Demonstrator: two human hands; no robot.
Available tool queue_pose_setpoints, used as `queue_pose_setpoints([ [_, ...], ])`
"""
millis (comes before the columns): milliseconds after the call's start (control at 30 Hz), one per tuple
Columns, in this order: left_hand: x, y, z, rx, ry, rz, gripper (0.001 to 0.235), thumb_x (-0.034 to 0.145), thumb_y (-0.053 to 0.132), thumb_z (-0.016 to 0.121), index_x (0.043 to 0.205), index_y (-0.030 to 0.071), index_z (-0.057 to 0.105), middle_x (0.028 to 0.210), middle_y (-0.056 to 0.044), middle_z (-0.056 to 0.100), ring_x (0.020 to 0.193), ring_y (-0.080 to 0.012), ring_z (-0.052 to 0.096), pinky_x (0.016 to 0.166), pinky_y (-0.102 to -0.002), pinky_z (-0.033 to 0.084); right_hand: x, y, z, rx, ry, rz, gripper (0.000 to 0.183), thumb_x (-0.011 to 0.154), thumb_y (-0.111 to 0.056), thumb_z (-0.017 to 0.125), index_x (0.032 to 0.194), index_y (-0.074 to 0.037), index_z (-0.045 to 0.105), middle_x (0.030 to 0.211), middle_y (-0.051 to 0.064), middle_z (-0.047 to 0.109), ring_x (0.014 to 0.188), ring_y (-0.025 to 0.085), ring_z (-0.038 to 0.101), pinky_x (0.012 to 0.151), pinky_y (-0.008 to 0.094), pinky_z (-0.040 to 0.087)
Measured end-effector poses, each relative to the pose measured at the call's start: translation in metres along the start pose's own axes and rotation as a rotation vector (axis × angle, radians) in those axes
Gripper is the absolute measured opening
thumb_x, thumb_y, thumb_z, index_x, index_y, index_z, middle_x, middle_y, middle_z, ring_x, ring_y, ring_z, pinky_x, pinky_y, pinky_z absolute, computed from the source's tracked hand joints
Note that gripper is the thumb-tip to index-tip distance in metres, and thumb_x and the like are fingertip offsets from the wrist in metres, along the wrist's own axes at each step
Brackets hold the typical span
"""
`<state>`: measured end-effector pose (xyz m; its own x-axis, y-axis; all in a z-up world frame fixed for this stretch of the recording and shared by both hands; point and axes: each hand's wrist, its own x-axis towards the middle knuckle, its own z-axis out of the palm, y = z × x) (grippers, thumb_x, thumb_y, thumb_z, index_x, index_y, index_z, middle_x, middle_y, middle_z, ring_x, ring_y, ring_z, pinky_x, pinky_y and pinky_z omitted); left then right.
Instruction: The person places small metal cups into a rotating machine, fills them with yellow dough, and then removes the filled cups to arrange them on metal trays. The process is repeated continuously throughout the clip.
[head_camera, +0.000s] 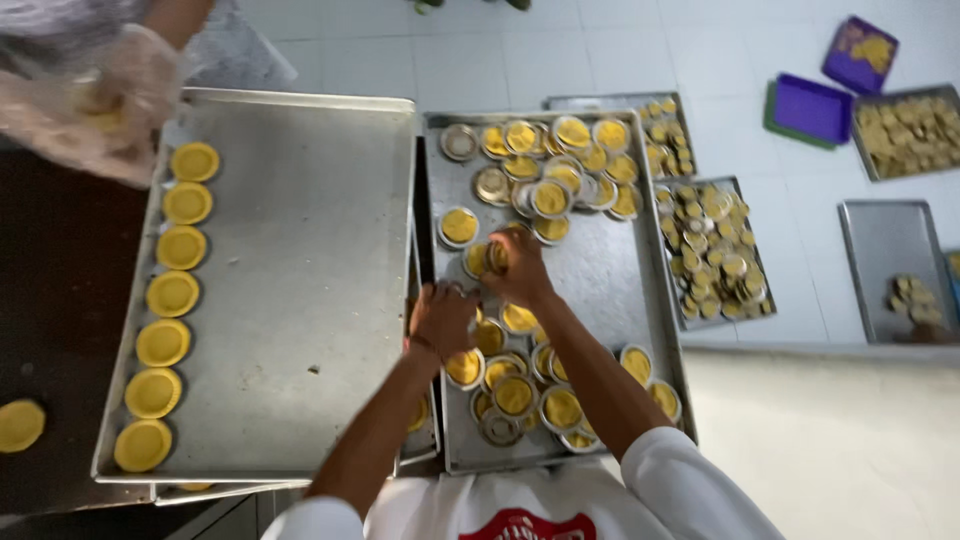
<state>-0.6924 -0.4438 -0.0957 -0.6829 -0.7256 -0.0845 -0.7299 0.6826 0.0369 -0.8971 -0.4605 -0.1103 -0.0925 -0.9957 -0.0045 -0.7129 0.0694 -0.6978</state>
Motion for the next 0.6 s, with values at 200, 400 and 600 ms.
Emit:
queue_pose_setpoints([
  [200,-0.08,0.024,-0.096,-1.534,0.188,-0.227,0.071,0.064,0.012,0.079,0.134,0.009,0.068,0.121,-0.022,0.072,0.117,-0.0334,0.066,0.102,-0.046,0.05,-0.002,-0.039,0.026,-0.356,-0.14,0.012,0.099,0.061,-0.049,0.079,0.15,-0.016,0.048,0.14,0.017,0.054,0.132,0.043,0.049,0.104,0.049,0.05],
  [400,-0.185,0.053,-0.056,-2.699,0.233,-0.397,0.085,0.069,0.021,0.076,0.148,0.007,0.049,0.126,-0.025,0.058,0.1,-0.0376,0.062,0.076,-0.049,0.058,-0.057,-0.043,0.014,-0.228,-0.169,-0.057,0.084,0.063,-0.046,0.08,0.139,-0.018,0.058,0.136,0.008,0.06,0.119,0.035,0.05,0.09,0.048,0.05],
  [600,-0.254,0.091,-0.033,-2.936,0.413,-0.792,0.061,0.076,0.033,0.057,0.133,0.012,0.06,0.124,-0.022,0.066,0.09,-0.0397,0.068,0.058,-0.049,0.056,-0.152,-0.033,0.02,1.38,-0.33,0.376,0.065,0.087,-0.004,0.044,0.152,0.001,0.05,0.142,0.018,0.063,0.113,0.024,0.066,0.072,0.025,0.054],
])
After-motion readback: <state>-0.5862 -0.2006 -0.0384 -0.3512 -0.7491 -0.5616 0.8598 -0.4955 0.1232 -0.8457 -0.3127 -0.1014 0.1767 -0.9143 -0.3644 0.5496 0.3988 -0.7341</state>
